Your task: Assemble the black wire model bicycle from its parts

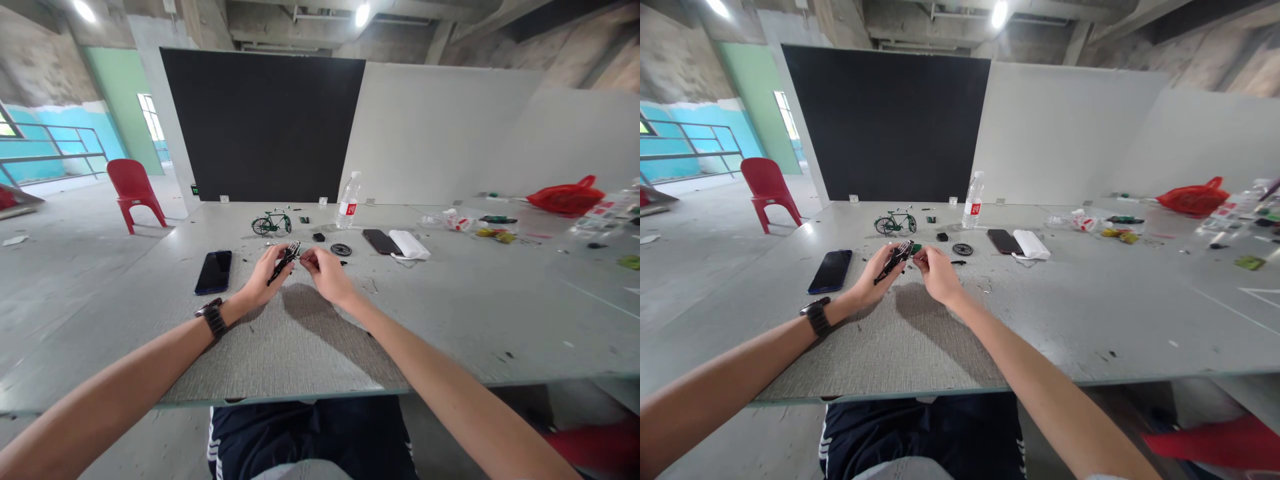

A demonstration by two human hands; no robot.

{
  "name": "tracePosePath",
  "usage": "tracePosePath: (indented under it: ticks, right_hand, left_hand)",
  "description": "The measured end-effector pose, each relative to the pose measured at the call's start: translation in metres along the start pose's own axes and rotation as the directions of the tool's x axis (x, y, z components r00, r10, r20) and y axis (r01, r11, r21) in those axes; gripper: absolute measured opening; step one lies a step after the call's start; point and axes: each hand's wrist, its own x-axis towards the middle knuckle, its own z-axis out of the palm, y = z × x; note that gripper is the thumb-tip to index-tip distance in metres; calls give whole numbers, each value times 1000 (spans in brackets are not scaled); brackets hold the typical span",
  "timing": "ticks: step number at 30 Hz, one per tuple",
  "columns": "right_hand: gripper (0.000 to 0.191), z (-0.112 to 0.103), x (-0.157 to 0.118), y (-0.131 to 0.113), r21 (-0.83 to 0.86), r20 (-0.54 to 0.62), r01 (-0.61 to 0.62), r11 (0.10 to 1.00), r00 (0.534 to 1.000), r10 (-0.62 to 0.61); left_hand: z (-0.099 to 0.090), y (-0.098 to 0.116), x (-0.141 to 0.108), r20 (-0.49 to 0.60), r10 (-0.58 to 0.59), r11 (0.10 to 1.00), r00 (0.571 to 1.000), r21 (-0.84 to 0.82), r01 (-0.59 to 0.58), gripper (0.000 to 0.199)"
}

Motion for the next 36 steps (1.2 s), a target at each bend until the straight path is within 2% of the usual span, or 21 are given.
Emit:
tracePosePath:
  ticks: [4,11,15,19,21,24,28,31,33,36]
  right_hand:
    - [10,-2,0,-2,67,37,-69,995,997,66]
    - [11,-3,1,-3,65,55,-157,985,987,153]
    - [10,0,2,1,87,39,-141,986,990,138]
    - [9,2,2,4,101,29,-94,990,995,92]
    - [9,2,2,3,87,20,-68,994,998,67]
    - [11,1,2,-1,51,0,-15,999,1000,15]
    - [10,-1,1,-3,-40,-40,59,997,997,-61]
    - [10,-2,2,0,-87,-62,61,994,996,-66]
    - [8,-3,3,2,-112,-62,56,992,996,-63]
    - [11,-4,4,4,-136,-61,61,989,996,-69]
  left_hand:
    - [0,1,0,7,-4,1000,1000,16,4,33]
    - [-1,2,0,17,-13,1000,1000,10,13,34]
    - [-2,4,-1,12,-63,998,998,-24,63,35]
    - [-1,5,0,17,-183,971,983,-154,183,35]
    - [4,3,2,-16,-283,920,959,-289,266,32]
    - [11,-3,5,-81,-467,769,881,-529,359,29]
    - [14,-9,9,8,-578,570,816,-711,411,30]
    - [12,-8,9,65,-617,423,785,-813,400,33]
    - [10,-7,9,77,-628,389,774,-830,399,35]
    - [9,-5,10,86,-624,398,776,-820,411,37]
